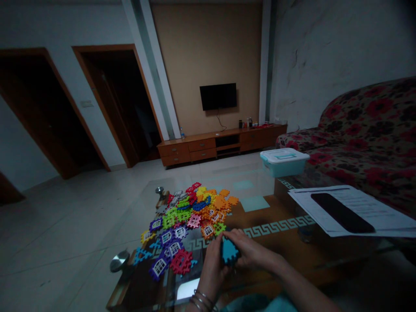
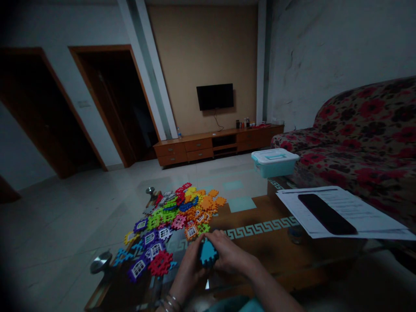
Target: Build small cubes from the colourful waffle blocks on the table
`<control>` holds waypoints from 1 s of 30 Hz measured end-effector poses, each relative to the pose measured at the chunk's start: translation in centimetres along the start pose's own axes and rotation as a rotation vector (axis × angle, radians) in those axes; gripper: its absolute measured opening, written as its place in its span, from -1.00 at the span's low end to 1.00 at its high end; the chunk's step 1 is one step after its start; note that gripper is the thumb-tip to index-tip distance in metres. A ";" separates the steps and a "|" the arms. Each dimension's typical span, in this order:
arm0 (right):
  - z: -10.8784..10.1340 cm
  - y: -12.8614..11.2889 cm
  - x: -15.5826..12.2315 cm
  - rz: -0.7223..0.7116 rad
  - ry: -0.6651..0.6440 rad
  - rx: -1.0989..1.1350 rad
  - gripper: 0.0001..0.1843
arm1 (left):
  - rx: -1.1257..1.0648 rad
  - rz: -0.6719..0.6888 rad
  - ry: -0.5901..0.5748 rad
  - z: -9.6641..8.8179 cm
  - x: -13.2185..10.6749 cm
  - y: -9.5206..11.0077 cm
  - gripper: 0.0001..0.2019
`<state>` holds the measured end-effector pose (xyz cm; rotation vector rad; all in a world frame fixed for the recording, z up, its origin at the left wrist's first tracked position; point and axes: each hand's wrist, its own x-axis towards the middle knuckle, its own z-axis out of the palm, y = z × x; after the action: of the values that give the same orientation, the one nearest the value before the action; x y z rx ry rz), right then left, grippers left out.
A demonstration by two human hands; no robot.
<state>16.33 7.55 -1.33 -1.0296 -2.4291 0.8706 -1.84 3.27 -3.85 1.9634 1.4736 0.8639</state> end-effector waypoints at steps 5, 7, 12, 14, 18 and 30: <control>-0.1 0.1 0.2 0.003 -0.004 0.009 -0.03 | 0.009 -0.019 -0.007 0.3 0.3 -0.2 -0.10; -0.2 0.0 0.3 -0.004 -0.004 0.010 -0.04 | 0.003 -0.011 -0.010 0.4 0.4 -0.4 -0.10; -0.5 -0.3 0.3 0.007 -0.055 -0.001 0.07 | 0.005 -0.016 -0.006 0.6 0.3 -0.8 -0.13; -0.5 -0.4 0.3 0.004 -0.068 -0.005 0.09 | 0.011 -0.019 0.012 0.9 0.3 -1.2 -0.10; -0.5 -0.7 0.3 -0.012 -0.059 0.000 0.03 | -0.011 -0.016 0.037 1.5 0.3 -1.9 -0.06; -1.7 1.9 0.4 0.204 0.117 -0.104 0.00 | 0.069 -0.164 -0.059 -0.6 0.0 1.1 0.05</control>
<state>17.92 9.58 -1.27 -1.3461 -2.3218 0.7297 -1.62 3.01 -2.65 1.8688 1.6235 0.6873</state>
